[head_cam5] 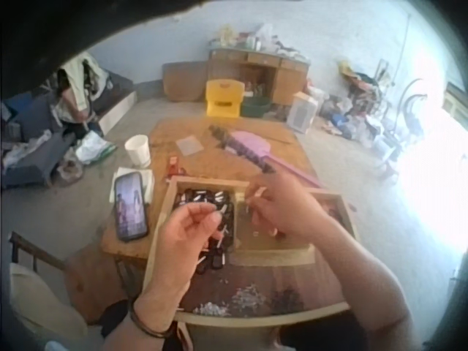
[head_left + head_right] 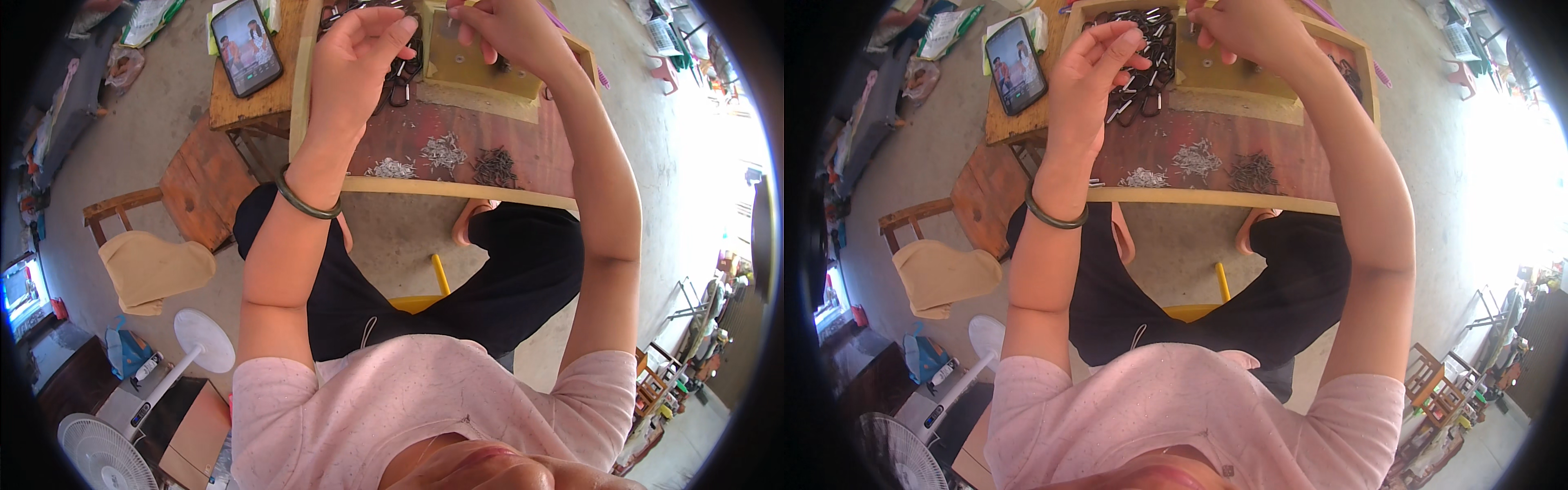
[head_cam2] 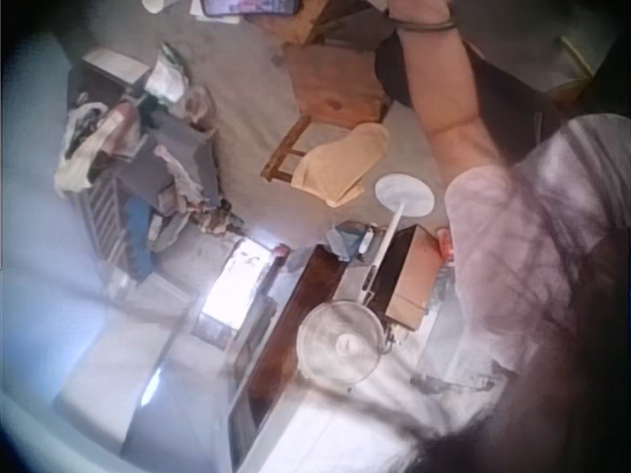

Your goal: The person picks up metal pins and small metal links from a tray and inserts them into a mechanical assembly fixture by hand.

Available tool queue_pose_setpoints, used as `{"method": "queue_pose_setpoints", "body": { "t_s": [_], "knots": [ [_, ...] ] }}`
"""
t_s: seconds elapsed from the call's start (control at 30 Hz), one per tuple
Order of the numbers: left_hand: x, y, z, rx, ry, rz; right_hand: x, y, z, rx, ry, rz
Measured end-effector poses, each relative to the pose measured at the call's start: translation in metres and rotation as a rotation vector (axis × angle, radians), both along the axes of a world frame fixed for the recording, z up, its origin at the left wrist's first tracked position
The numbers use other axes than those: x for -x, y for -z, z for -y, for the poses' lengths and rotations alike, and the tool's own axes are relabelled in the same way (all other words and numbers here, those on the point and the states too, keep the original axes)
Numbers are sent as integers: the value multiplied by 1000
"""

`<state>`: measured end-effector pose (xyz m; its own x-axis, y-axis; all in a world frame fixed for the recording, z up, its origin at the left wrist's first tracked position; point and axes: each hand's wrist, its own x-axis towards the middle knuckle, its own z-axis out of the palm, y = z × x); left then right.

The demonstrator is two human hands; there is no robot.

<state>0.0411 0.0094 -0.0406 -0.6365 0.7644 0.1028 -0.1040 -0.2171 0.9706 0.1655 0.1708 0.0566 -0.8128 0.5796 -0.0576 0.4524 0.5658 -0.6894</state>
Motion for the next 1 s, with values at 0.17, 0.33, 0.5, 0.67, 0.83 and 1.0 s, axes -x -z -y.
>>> {"method": "queue_pose_setpoints", "body": {
  "t_s": [0.17,0.33,0.5,0.67,0.83,1.0],
  "knots": [
    [4,0,5,10,2,2,9,-14,2,6,-48,94],
    [-1,-6,3,19,18,33,-11,-15,-11,105,-27,42],
    [-6,-14,6,27,-10,27,-84,20,-35,-214,91,-73],
    [-15,-15,0,8,57,28,-136,53,-34,-815,47,176],
    [-19,-8,-7,-49,108,-7,-156,86,-46,-1001,24,440],
    [-23,-9,-12,-73,132,-31,-168,93,-47,-1025,-224,231]
  ]
}}
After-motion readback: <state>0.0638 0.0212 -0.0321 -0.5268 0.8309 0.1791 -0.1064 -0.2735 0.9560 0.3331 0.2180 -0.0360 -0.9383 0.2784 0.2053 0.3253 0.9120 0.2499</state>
